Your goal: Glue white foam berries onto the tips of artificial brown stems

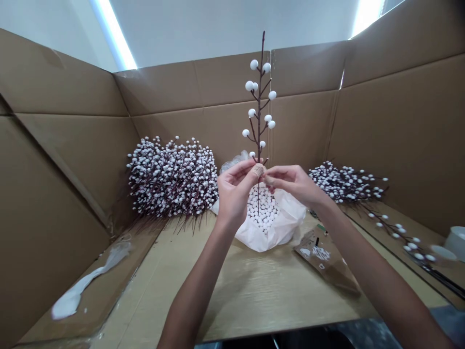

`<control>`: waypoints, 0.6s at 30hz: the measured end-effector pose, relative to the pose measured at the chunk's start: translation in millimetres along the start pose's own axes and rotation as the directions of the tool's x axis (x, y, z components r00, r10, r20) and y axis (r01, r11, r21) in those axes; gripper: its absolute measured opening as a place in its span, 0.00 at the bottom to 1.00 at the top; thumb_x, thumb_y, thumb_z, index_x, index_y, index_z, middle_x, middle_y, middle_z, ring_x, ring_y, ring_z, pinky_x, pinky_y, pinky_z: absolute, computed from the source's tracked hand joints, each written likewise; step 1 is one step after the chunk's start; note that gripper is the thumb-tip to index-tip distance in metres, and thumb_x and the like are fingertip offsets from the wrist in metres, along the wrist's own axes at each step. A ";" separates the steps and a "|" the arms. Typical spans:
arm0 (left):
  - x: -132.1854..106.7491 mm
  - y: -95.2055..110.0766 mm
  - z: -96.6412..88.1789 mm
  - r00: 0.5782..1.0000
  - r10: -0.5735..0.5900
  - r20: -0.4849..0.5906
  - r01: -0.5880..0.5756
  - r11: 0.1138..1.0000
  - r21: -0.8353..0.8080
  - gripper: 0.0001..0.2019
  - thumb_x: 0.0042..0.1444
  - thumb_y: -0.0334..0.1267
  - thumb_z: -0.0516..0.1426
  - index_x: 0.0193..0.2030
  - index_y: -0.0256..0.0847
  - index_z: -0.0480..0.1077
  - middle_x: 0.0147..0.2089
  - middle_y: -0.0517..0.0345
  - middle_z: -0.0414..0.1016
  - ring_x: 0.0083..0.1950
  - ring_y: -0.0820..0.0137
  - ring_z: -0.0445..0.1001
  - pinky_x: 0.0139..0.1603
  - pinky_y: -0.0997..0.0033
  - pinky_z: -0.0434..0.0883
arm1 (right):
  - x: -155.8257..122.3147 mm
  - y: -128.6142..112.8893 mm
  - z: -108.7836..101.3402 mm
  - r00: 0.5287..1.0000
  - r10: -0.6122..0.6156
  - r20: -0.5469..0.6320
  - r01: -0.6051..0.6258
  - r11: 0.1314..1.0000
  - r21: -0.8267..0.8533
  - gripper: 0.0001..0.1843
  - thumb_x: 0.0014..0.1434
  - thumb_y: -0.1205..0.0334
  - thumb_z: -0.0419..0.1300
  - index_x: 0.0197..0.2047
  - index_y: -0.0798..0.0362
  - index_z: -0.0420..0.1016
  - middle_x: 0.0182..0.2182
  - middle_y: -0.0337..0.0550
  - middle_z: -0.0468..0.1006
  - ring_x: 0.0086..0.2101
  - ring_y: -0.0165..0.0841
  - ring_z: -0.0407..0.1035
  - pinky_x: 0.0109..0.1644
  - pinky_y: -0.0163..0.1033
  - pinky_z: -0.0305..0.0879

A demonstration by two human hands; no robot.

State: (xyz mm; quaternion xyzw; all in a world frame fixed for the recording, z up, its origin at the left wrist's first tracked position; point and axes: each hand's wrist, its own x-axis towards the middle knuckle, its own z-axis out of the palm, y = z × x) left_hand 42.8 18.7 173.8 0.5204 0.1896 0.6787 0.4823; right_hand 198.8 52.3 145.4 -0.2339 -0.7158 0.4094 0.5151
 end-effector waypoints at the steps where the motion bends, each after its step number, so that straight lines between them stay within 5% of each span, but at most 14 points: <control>1: -1.1 0.5 0.9 1.000 0.011 -0.007 -0.011 1.000 0.001 0.06 0.41 0.31 0.66 0.29 0.39 0.78 0.30 0.58 0.79 0.29 0.75 0.74 0.34 0.74 0.73 | -1.1 -8.6 0.0 0.999 -0.025 -0.038 0.026 0.999 0.026 0.12 0.54 0.56 0.64 0.39 0.53 0.78 0.33 0.41 0.77 0.29 0.26 0.68 0.34 0.34 0.67; 7: -5.8 1.6 2.8 0.996 0.084 -0.020 -0.083 0.996 0.035 0.05 0.41 0.30 0.66 0.29 0.40 0.79 0.30 0.59 0.80 0.28 0.76 0.74 0.30 0.76 0.74 | -3.2 -36.4 3.5 0.960 -0.134 -0.247 0.181 0.968 0.174 0.11 0.50 0.55 0.68 0.34 0.52 0.78 0.30 0.39 0.75 0.27 0.26 0.68 0.33 0.33 0.69; 12: -5.7 -2.6 0.7 0.990 0.137 0.024 -0.139 0.986 0.096 0.07 0.42 0.30 0.66 0.31 0.40 0.79 0.29 0.59 0.79 0.28 0.76 0.74 0.31 0.76 0.74 | -3.8 -42.6 11.3 0.959 -0.137 -0.248 0.198 0.949 0.244 0.11 0.52 0.54 0.67 0.32 0.51 0.74 0.32 0.40 0.78 0.35 0.32 0.75 0.44 0.43 0.74; 18: -7.1 -4.8 3.3 0.988 0.152 0.029 -0.155 0.974 0.164 0.08 0.42 0.32 0.67 0.32 0.40 0.79 0.29 0.58 0.80 0.29 0.73 0.76 0.33 0.72 0.75 | -4.8 -45.0 18.2 0.944 -0.142 -0.299 0.216 0.949 0.229 0.14 0.50 0.52 0.67 0.30 0.52 0.70 0.32 0.40 0.80 0.36 0.35 0.77 0.44 0.46 0.75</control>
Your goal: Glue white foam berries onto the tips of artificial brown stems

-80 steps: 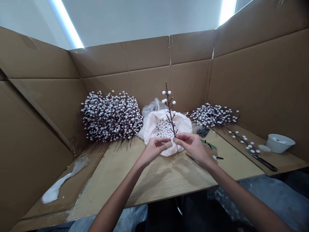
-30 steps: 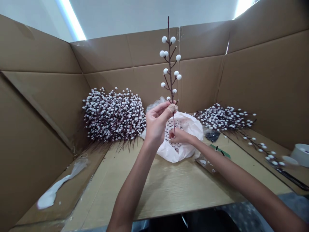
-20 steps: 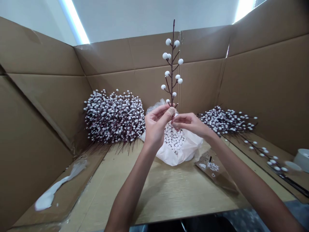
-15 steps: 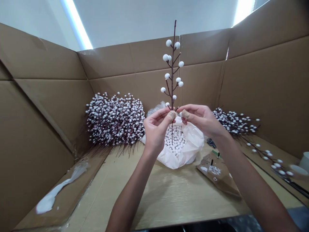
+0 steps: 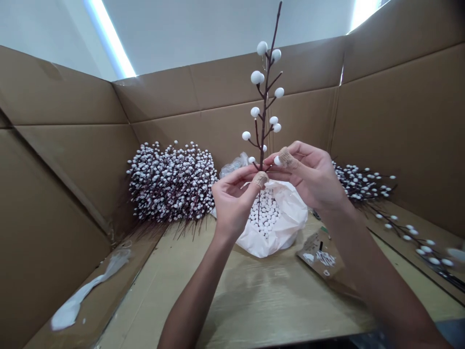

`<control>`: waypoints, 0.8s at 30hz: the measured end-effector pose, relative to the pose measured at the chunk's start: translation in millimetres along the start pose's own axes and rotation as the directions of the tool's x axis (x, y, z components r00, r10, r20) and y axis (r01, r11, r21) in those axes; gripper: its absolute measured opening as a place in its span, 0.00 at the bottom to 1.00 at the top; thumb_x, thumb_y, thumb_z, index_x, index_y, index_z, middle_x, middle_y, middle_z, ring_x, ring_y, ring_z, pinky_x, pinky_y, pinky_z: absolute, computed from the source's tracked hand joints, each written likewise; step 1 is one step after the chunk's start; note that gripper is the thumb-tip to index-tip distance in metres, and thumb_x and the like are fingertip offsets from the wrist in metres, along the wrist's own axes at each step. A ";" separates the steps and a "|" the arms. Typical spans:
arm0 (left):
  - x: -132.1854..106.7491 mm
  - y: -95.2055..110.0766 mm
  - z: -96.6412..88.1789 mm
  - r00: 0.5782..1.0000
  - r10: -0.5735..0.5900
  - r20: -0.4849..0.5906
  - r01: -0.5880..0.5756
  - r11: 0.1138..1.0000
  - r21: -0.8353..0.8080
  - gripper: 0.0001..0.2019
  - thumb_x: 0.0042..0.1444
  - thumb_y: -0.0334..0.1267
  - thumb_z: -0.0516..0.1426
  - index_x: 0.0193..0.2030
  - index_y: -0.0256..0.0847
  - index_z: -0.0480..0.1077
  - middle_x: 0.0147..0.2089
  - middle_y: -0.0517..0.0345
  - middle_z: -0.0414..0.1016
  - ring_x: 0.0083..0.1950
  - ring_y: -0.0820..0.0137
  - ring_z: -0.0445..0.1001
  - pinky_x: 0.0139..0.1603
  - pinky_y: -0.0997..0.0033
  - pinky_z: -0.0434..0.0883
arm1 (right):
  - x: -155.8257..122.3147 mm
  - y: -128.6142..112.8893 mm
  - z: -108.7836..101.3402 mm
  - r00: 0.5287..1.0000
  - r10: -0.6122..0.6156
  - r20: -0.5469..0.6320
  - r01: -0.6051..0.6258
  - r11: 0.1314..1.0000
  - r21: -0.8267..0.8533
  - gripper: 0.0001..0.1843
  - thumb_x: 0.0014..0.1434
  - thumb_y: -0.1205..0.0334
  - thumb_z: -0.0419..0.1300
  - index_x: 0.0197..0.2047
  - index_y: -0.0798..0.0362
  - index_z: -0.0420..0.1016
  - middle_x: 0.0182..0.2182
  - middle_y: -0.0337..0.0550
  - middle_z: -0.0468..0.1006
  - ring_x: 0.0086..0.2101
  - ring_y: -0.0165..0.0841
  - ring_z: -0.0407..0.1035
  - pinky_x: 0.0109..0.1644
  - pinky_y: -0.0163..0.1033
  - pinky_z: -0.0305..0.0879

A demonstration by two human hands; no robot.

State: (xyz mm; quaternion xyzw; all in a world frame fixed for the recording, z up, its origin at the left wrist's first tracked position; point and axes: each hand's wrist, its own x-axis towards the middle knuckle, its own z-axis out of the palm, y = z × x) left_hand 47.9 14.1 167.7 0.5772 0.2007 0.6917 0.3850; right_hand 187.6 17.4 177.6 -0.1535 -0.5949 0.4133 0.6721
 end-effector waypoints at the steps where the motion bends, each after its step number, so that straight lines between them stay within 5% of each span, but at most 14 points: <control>1: -0.4 0.0 0.7 1.000 0.002 0.000 -0.002 1.000 0.002 0.08 0.42 0.32 0.67 0.32 0.40 0.79 0.29 0.58 0.80 0.30 0.72 0.76 0.34 0.72 0.75 | 0.0 0.2 0.3 1.000 -0.002 -0.006 0.002 1.000 -0.004 0.14 0.50 0.52 0.68 0.29 0.52 0.70 0.31 0.39 0.79 0.36 0.35 0.77 0.45 0.46 0.75; 24: -2.8 3.8 4.4 0.996 0.080 -0.032 -0.079 0.997 0.019 0.05 0.44 0.29 0.66 0.31 0.40 0.79 0.30 0.58 0.79 0.30 0.72 0.76 0.35 0.71 0.75 | -1.1 12.6 7.4 0.996 -0.067 -0.064 0.068 0.997 0.019 0.10 0.51 0.56 0.68 0.28 0.53 0.74 0.30 0.39 0.79 0.35 0.32 0.76 0.43 0.42 0.75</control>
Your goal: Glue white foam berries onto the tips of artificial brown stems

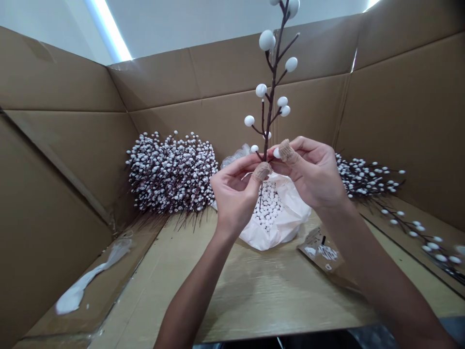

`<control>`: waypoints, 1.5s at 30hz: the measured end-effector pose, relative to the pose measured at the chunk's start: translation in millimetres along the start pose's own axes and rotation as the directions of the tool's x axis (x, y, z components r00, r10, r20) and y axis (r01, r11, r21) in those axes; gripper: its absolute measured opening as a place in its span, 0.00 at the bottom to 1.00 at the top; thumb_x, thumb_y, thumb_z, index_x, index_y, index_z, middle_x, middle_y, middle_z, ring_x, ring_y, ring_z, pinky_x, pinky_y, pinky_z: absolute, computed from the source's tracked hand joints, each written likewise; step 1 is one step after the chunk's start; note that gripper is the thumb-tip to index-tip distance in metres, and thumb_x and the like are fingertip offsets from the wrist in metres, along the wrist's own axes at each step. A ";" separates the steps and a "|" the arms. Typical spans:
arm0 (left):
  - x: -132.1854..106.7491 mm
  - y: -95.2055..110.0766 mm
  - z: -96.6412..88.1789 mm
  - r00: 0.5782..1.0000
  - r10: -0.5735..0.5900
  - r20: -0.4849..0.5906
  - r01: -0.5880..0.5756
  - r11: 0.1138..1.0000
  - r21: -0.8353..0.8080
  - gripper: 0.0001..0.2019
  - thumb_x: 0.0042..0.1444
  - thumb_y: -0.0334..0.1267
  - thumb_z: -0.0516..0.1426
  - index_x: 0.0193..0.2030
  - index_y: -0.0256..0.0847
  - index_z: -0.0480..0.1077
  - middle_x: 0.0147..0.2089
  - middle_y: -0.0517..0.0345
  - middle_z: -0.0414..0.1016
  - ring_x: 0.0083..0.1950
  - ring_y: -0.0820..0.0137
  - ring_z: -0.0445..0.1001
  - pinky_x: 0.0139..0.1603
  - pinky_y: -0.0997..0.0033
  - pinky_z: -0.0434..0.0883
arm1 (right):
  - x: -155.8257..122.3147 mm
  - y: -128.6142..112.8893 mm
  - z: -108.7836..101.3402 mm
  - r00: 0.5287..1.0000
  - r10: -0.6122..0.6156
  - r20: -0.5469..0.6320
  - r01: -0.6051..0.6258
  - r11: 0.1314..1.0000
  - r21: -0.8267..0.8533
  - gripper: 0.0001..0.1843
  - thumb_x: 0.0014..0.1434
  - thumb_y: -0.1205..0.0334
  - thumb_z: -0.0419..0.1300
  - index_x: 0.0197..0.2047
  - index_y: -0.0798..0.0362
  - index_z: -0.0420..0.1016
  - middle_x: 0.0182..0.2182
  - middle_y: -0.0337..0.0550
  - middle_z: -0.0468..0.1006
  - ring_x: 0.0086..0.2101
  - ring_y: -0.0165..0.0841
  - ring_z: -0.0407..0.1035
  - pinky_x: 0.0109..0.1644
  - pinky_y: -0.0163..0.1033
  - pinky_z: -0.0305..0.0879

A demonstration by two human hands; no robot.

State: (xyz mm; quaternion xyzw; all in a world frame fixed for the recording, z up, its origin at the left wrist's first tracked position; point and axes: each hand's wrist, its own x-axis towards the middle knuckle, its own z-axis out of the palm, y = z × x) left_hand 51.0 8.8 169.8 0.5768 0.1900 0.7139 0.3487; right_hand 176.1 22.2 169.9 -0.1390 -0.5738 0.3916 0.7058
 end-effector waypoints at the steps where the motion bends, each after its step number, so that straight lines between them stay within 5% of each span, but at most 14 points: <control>1: 0.1 -0.1 -0.1 1.000 0.007 0.001 -0.007 1.000 -0.003 0.06 0.44 0.29 0.66 0.31 0.40 0.79 0.30 0.58 0.79 0.30 0.72 0.76 0.35 0.71 0.75 | -0.2 0.3 0.3 1.000 -0.003 -0.003 0.003 1.000 0.004 0.10 0.51 0.57 0.68 0.29 0.53 0.74 0.30 0.39 0.80 0.35 0.32 0.76 0.43 0.42 0.75; 40: 8.1 -8.3 -4.9 1.000 -0.007 0.020 0.006 1.000 0.025 0.06 0.44 0.27 0.64 0.30 0.39 0.78 0.29 0.58 0.79 0.28 0.74 0.74 0.33 0.73 0.75 | 2.6 14.2 3.2 0.994 0.096 -0.047 -0.091 0.992 0.088 0.11 0.46 0.56 0.71 0.26 0.52 0.75 0.30 0.37 0.79 0.35 0.32 0.75 0.44 0.42 0.74; 45: 12.6 -11.8 -9.8 0.997 -0.081 0.015 0.081 0.997 -0.011 0.07 0.41 0.32 0.68 0.30 0.39 0.78 0.29 0.58 0.80 0.28 0.75 0.75 0.33 0.74 0.75 | 6.5 14.9 -3.1 0.988 0.140 0.059 -0.147 0.980 0.133 0.10 0.50 0.55 0.68 0.30 0.52 0.76 0.34 0.39 0.79 0.39 0.31 0.75 0.50 0.42 0.72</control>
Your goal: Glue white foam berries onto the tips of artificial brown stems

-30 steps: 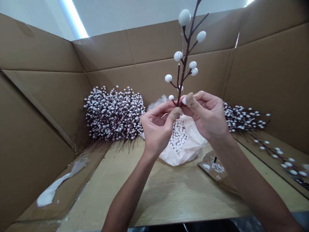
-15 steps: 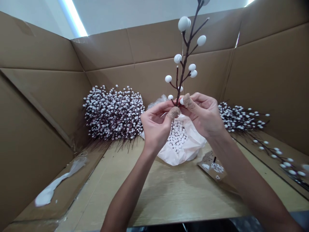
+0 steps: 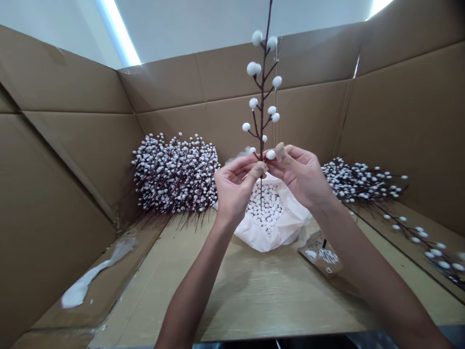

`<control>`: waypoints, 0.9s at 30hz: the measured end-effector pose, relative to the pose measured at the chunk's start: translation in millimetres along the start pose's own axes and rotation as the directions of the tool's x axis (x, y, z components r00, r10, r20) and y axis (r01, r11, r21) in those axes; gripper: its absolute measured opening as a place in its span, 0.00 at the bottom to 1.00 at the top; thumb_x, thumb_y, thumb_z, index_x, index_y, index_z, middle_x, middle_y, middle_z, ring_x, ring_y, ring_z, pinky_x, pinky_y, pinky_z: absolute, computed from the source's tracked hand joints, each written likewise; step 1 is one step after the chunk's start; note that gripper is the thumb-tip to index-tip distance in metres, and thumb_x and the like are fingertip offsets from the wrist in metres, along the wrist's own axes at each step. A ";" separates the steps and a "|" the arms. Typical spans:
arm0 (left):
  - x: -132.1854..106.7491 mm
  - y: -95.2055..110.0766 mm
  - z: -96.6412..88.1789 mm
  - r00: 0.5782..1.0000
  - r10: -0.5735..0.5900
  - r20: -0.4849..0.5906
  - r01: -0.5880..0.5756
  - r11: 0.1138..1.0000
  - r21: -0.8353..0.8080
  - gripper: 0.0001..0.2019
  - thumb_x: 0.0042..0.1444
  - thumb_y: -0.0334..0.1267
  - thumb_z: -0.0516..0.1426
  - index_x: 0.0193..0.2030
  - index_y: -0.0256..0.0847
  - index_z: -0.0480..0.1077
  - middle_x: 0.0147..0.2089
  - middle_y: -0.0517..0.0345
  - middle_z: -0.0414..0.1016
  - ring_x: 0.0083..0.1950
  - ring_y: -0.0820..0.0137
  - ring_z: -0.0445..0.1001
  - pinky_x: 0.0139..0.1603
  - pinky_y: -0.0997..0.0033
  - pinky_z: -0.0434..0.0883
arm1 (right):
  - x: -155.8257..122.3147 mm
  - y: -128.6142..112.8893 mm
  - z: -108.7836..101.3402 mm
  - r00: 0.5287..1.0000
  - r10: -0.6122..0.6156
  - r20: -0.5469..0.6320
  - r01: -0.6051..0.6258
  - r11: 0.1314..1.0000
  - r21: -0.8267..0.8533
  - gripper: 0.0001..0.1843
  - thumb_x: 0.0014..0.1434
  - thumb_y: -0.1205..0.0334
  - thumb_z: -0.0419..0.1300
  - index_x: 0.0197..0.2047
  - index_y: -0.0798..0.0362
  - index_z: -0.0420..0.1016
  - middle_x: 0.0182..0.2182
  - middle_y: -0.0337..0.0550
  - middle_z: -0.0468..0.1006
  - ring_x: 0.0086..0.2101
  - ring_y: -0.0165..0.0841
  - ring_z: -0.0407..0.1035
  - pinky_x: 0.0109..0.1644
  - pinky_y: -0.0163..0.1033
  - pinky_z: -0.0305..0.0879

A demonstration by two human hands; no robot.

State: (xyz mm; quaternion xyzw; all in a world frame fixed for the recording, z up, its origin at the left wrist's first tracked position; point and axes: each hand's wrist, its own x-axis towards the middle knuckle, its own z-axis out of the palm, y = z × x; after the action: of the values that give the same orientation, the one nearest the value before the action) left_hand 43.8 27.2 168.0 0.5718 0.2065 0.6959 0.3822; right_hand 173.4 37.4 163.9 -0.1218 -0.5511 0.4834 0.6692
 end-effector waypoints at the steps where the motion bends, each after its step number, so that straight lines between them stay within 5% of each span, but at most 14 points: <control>1: 1.2 -0.5 -1.4 1.000 -0.022 -0.002 0.022 0.999 -0.026 0.08 0.40 0.32 0.68 0.30 0.39 0.78 0.28 0.58 0.80 0.28 0.75 0.75 0.33 0.75 0.74 | 0.6 -1.6 -2.7 0.999 0.022 0.027 -0.022 1.000 -0.003 0.11 0.51 0.53 0.67 0.32 0.53 0.77 0.35 0.40 0.80 0.40 0.32 0.75 0.51 0.42 0.71; 5: 7.0 -1.4 -8.0 0.993 -0.118 -0.015 0.114 0.979 -0.167 0.09 0.37 0.32 0.70 0.29 0.38 0.78 0.30 0.57 0.80 0.30 0.74 0.76 0.35 0.76 0.74 | -0.1 -10.0 -12.8 0.976 0.186 0.109 -0.163 0.968 -0.189 0.19 0.50 0.54 0.68 0.42 0.55 0.77 0.39 0.46 0.80 0.41 0.33 0.75 0.49 0.42 0.72; 10: 14.2 -4.3 -15.3 0.977 -0.210 0.035 0.212 0.935 -0.284 0.11 0.37 0.30 0.70 0.30 0.37 0.77 0.32 0.57 0.80 0.32 0.75 0.77 0.38 0.76 0.74 | -4.5 -10.5 -7.8 0.849 0.430 0.307 -0.253 0.841 -0.478 0.15 0.48 0.57 0.69 0.36 0.58 0.79 0.30 0.45 0.80 0.31 0.30 0.74 0.37 0.34 0.73; 20: 28.5 6.2 -39.5 0.911 -0.378 0.164 0.400 0.907 -0.130 0.10 0.48 0.29 0.63 0.40 0.35 0.76 0.39 0.49 0.81 0.41 0.69 0.79 0.48 0.71 0.74 | -6.5 -2.9 5.9 0.887 0.421 0.189 -0.308 0.845 -0.438 0.15 0.41 0.56 0.72 0.28 0.59 0.78 0.23 0.43 0.78 0.26 0.29 0.73 0.32 0.35 0.73; 27: 30.8 30.1 -55.1 0.978 -0.200 0.063 0.204 0.976 -0.077 0.15 0.47 0.35 0.64 0.44 0.37 0.74 0.46 0.47 0.78 0.47 0.64 0.77 0.46 0.69 0.74 | -10.4 18.0 13.2 0.885 0.450 0.124 -0.303 0.755 -0.581 0.11 0.45 0.58 0.68 0.26 0.58 0.76 0.21 0.43 0.77 0.23 0.29 0.70 0.28 0.34 0.68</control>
State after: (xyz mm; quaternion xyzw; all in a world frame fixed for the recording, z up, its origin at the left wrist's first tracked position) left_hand -19.3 40.4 195.0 0.5504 0.2238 0.6453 0.4800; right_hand 153.6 33.4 149.7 -0.3532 -0.7108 0.4427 0.4172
